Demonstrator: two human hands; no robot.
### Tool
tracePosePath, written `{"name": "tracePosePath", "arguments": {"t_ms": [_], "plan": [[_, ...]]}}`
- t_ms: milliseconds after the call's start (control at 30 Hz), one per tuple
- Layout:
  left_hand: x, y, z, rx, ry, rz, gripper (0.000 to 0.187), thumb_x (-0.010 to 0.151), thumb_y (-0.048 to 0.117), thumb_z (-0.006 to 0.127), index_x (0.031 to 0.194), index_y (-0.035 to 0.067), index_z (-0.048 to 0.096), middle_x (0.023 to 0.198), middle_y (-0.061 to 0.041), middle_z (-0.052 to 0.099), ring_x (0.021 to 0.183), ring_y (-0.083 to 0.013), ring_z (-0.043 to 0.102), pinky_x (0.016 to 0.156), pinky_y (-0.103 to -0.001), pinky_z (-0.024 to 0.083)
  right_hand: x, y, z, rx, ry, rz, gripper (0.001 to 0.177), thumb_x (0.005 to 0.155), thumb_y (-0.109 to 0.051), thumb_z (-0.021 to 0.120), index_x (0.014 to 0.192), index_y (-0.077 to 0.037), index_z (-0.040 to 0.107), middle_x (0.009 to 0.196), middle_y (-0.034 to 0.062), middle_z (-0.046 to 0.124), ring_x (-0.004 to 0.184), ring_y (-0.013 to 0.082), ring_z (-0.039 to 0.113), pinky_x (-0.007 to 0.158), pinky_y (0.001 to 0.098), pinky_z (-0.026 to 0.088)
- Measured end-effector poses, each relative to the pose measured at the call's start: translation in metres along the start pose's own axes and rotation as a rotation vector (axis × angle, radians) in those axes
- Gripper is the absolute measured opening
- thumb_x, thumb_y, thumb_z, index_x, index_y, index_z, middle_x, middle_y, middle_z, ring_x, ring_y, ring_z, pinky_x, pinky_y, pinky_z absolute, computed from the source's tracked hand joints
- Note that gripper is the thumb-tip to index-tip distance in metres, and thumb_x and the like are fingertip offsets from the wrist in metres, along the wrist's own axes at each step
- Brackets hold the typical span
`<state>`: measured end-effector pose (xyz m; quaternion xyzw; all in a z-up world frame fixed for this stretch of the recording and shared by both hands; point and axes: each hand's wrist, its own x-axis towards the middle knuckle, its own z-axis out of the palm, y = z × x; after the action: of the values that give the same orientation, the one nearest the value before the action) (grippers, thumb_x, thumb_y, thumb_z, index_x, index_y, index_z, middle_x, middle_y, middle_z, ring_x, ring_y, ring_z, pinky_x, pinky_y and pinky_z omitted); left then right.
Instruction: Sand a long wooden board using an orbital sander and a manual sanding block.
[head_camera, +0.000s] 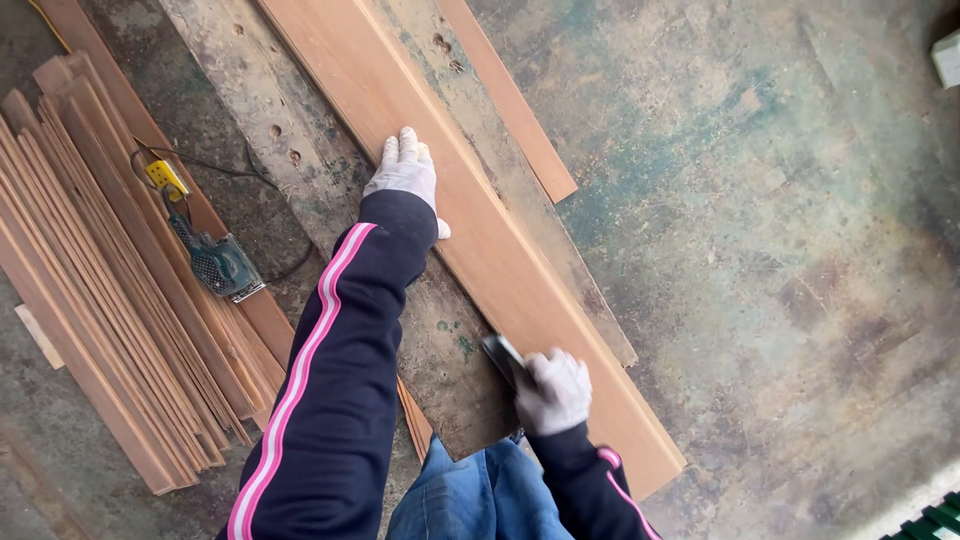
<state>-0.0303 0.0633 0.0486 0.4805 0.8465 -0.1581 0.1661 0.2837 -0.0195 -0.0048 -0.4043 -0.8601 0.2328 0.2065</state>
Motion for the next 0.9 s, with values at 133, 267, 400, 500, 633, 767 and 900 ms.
{"name": "tracePosePath", "arguments": {"t_ms": [133, 267, 400, 500, 633, 767, 900], "plan": [[-0.003, -0.001, -0.005, -0.119, -0.078, -0.05, 0.133, 0.06, 0.044, 0.099, 0.159, 0.005, 0.02, 0.169, -0.014, 0.01, 0.157, -0.0318, 0.015, 0.12, -0.037, 0.032, 0.077, -0.037, 0.037, 0.085, 0.09, -0.08, 0.021, 0.075, -0.017, 0.077, 0.074, -0.012, 0.056, 0.074, 0.0094, 0.055, 0.074, 0.0324, 0.059, 0.067, 0.0441, 0.041], [-0.005, -0.005, -0.001, -0.143, -0.051, -0.031, 0.131, 0.061, 0.043, 0.098, 0.159, 0.008, 0.02, 0.169, -0.013, 0.009, 0.156, -0.0305, 0.013, 0.121, -0.036, 0.029, 0.063, -0.025, 0.032, 0.062, 0.083, -0.096, 0.021, 0.075, -0.014, 0.076, 0.074, -0.011, 0.055, 0.075, 0.0098, 0.055, 0.074, 0.0331, 0.058, 0.067, 0.0448, 0.04], [-0.003, -0.008, 0.005, -0.175, -0.022, -0.004, 0.132, 0.061, 0.044, 0.099, 0.159, 0.006, 0.02, 0.169, -0.014, 0.01, 0.156, -0.0314, 0.013, 0.122, -0.036, 0.028, -0.03, 0.014, -0.016, 0.077, 0.13, -0.04, 0.022, 0.08, -0.013, 0.078, 0.073, -0.014, 0.057, 0.069, 0.0076, 0.051, 0.067, 0.0302, 0.054, 0.064, 0.0424, 0.039], [-0.007, -0.006, 0.001, -0.159, -0.044, -0.002, 0.133, 0.06, 0.046, 0.099, 0.159, 0.006, 0.02, 0.169, -0.014, 0.011, 0.155, -0.0321, 0.013, 0.122, -0.036, 0.027, -0.061, 0.027, -0.029, 0.044, 0.135, 0.039, 0.022, 0.085, -0.01, 0.077, 0.072, -0.015, 0.059, 0.065, 0.0036, 0.049, 0.063, 0.0256, 0.052, 0.063, 0.0403, 0.04], [-0.003, 0.0, -0.006, -0.104, -0.032, -0.061, 0.133, 0.057, 0.046, 0.099, 0.159, 0.008, 0.023, 0.169, -0.013, 0.015, 0.155, -0.029, 0.017, 0.121, -0.04, 0.027, -0.003, -0.001, -0.006, 0.026, 0.084, -0.114, 0.019, 0.072, -0.011, 0.077, 0.074, -0.013, 0.058, 0.069, 0.0076, 0.05, 0.067, 0.0297, 0.055, 0.062, 0.0429, 0.038], [-0.02, 0.01, -0.008, 0.04, 0.019, -0.099, 0.12, 0.062, 0.051, 0.095, 0.157, 0.01, 0.034, 0.167, -0.01, 0.028, 0.152, -0.0302, 0.027, 0.122, -0.055, 0.023, 0.007, -0.012, -0.01, 0.041, 0.092, -0.198, 0.019, 0.072, -0.005, 0.073, 0.08, -0.011, 0.058, 0.073, 0.009, 0.05, 0.071, 0.0306, 0.055, 0.064, 0.0433, 0.038], [-0.04, 0.026, 0.016, 0.191, 0.179, -0.081, 0.108, 0.066, 0.055, 0.091, 0.152, 0.012, 0.04, 0.165, -0.009, 0.031, 0.152, -0.0309, 0.028, 0.121, -0.057, 0.021, -0.074, 0.026, -0.045, 0.057, 0.172, -0.169, 0.017, 0.08, -0.005, 0.076, 0.081, -0.011, 0.06, 0.07, 0.0081, 0.048, 0.064, 0.0289, 0.052, 0.06, 0.0415, 0.037]]}}
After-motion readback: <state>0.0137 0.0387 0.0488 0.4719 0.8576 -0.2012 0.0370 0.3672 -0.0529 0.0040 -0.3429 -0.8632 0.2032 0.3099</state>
